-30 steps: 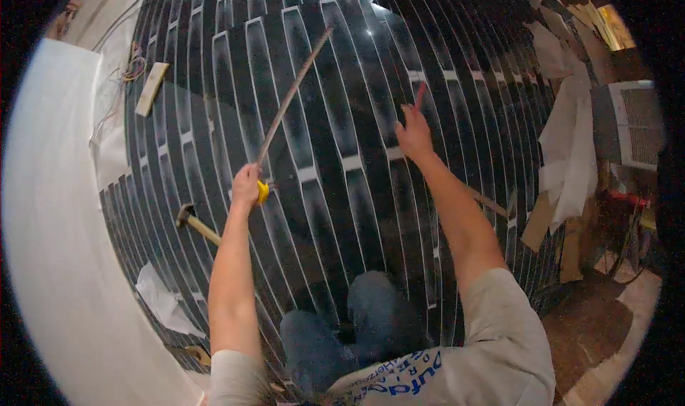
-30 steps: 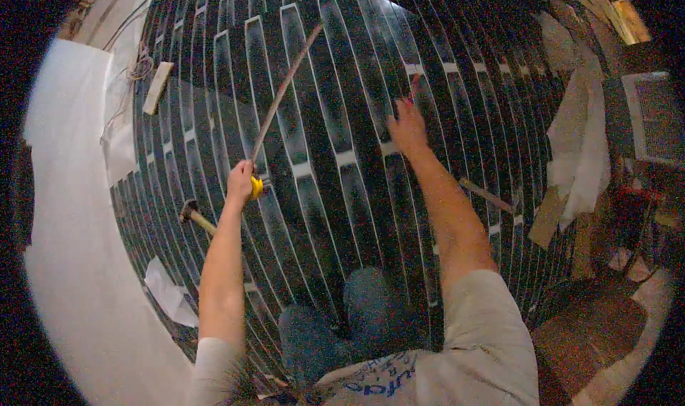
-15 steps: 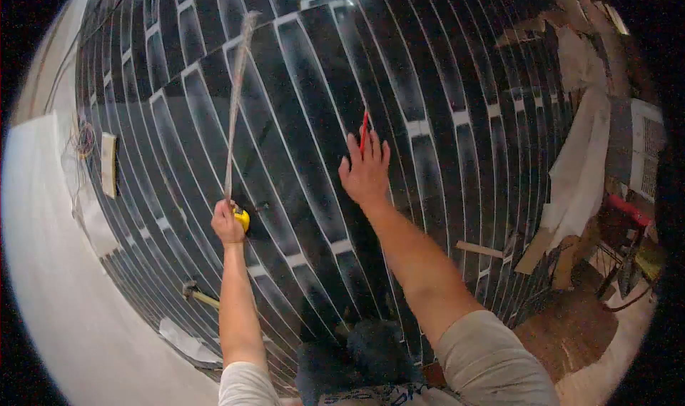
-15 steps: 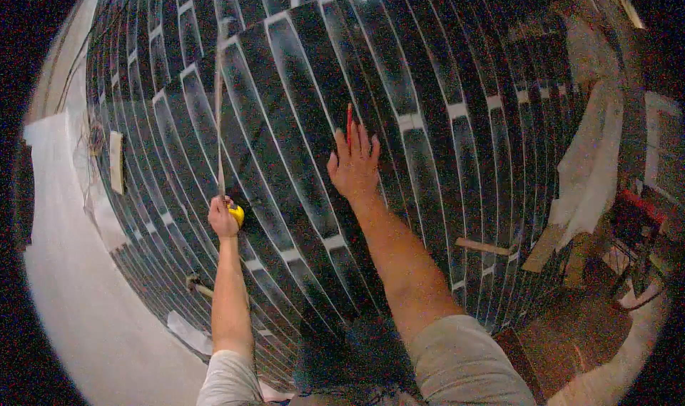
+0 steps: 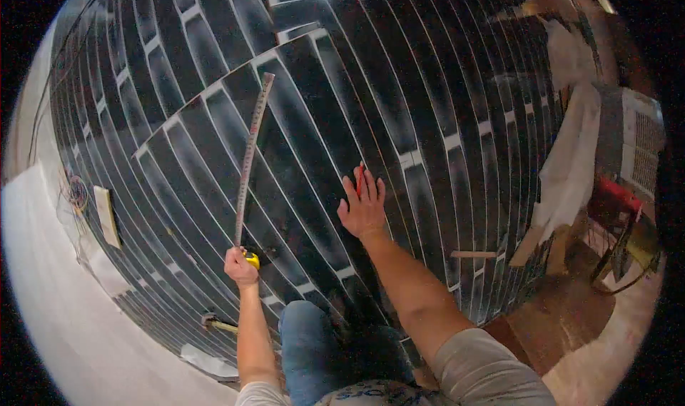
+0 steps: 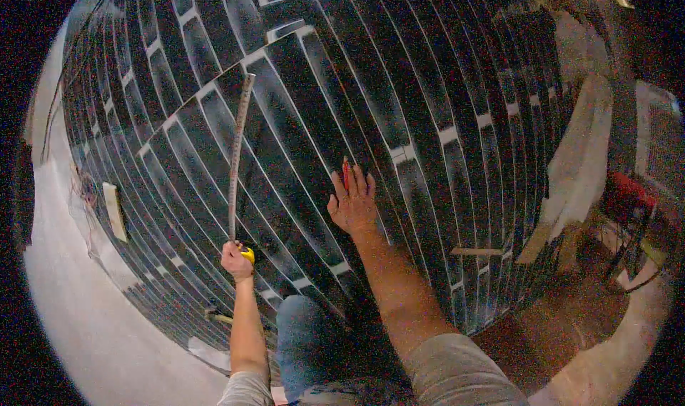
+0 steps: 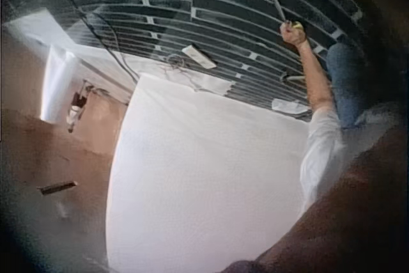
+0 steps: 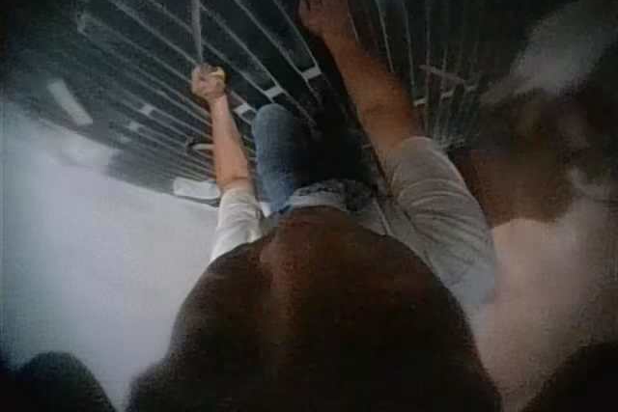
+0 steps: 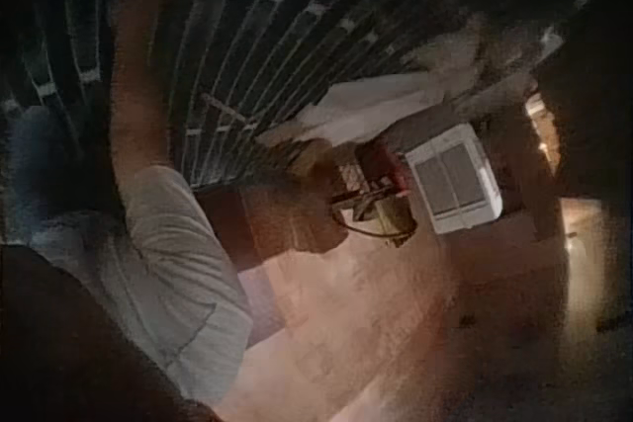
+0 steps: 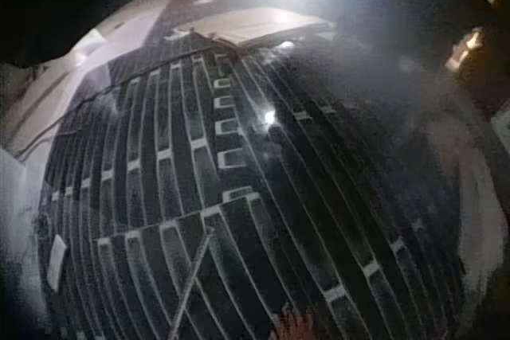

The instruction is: Measure and cut large insulation panels for floor or ceiling installation.

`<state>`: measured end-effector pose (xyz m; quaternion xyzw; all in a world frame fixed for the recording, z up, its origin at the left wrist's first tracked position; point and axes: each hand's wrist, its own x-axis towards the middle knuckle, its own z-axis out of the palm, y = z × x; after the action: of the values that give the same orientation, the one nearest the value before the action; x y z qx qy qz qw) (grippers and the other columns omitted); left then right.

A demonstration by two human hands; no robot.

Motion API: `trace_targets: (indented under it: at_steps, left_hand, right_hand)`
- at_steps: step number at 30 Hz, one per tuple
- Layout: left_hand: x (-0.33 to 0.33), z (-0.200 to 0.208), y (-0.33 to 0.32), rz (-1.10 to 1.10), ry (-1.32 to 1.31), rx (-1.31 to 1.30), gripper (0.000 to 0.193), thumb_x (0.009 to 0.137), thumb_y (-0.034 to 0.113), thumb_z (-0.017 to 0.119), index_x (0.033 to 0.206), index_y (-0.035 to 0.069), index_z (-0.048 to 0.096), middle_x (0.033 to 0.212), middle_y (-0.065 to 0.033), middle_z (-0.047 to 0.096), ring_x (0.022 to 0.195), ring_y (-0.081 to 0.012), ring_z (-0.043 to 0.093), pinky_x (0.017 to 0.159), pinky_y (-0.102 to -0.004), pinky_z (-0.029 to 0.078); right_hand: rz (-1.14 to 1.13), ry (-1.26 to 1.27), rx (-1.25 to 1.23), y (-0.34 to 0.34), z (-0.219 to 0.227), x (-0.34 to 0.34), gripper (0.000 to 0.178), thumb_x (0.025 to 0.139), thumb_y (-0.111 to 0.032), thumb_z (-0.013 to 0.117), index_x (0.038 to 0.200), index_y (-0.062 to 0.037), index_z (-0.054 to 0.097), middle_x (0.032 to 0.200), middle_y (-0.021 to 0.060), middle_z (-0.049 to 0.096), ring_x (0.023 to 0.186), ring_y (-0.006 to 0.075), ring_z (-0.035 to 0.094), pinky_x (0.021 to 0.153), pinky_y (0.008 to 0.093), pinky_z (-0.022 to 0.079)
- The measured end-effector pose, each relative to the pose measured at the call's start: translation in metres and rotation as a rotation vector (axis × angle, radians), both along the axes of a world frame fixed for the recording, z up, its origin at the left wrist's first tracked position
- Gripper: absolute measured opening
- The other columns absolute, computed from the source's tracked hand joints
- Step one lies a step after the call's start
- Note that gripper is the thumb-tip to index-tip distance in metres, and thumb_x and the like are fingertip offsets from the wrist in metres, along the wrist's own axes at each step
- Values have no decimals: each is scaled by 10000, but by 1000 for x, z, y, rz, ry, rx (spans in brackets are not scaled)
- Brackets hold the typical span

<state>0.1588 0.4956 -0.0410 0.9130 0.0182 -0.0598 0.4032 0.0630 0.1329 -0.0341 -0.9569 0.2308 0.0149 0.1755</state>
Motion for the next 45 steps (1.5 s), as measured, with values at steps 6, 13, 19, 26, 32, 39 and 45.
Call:
trace_targets:
  at_steps: [6,13,19,26,32,39,45]
  left_hand:
    - [88,23,15,-340,313,-99,276,1036,203,602,908,-25,688,788,-85,690,710,-150,623,675,-326,492]
    - [339,53,-20,-598,565,207,337,1034,289,630,865,-1,659,770,-13,610,733,-121,541,688,-301,447]
    - [407,32,-22,-638,568,172,366,1063,318,588,881,14,679,753,8,594,729,-100,525,685,-287,436]
    - [406,45,-62,-728,482,363,392,1066,338,589,861,10,653,727,20,566,687,-101,512,660,-274,431]
    - [427,45,-64,-723,479,327,406,1057,353,601,882,-6,677,732,-9,602,700,-113,546,675,-295,457]
    - [426,47,-73,-749,431,384,397,1042,365,618,980,-19,696,814,-39,670,782,-140,612,753,-307,496]
    - [424,47,-78,-724,485,328,372,1053,327,606,948,-19,696,805,-20,660,777,-115,597,742,-288,487]
  right_hand:
    - [-16,26,-4,-4,-2,0,614,954,-354,567,1535,-171,492,1597,190,427,1475,405,389,1195,660,268]
    - [-29,-14,-7,-2,-2,1,597,880,-311,639,1450,-159,544,1607,193,414,1483,403,368,1208,640,240]
    - [-22,-37,-27,-3,-6,0,563,924,-342,580,1450,-145,547,1621,175,413,1490,395,376,1209,643,237]
    - [-15,1,-81,-2,-10,-10,518,962,-344,516,1431,-130,567,1623,168,415,1489,391,382,1209,631,250]
    - [-22,-49,-87,2,-13,-11,644,946,-369,555,1556,-186,456,1611,176,422,1485,385,385,1222,646,223]
    - [-46,4,-75,3,-12,-18,562,907,-349,592,1433,-152,568,1639,156,383,1496,377,355,1206,635,255]
    - [-71,10,-32,4,-9,-20,598,930,-349,562,1511,-219,516,1678,81,335,1546,319,289,1259,594,174]
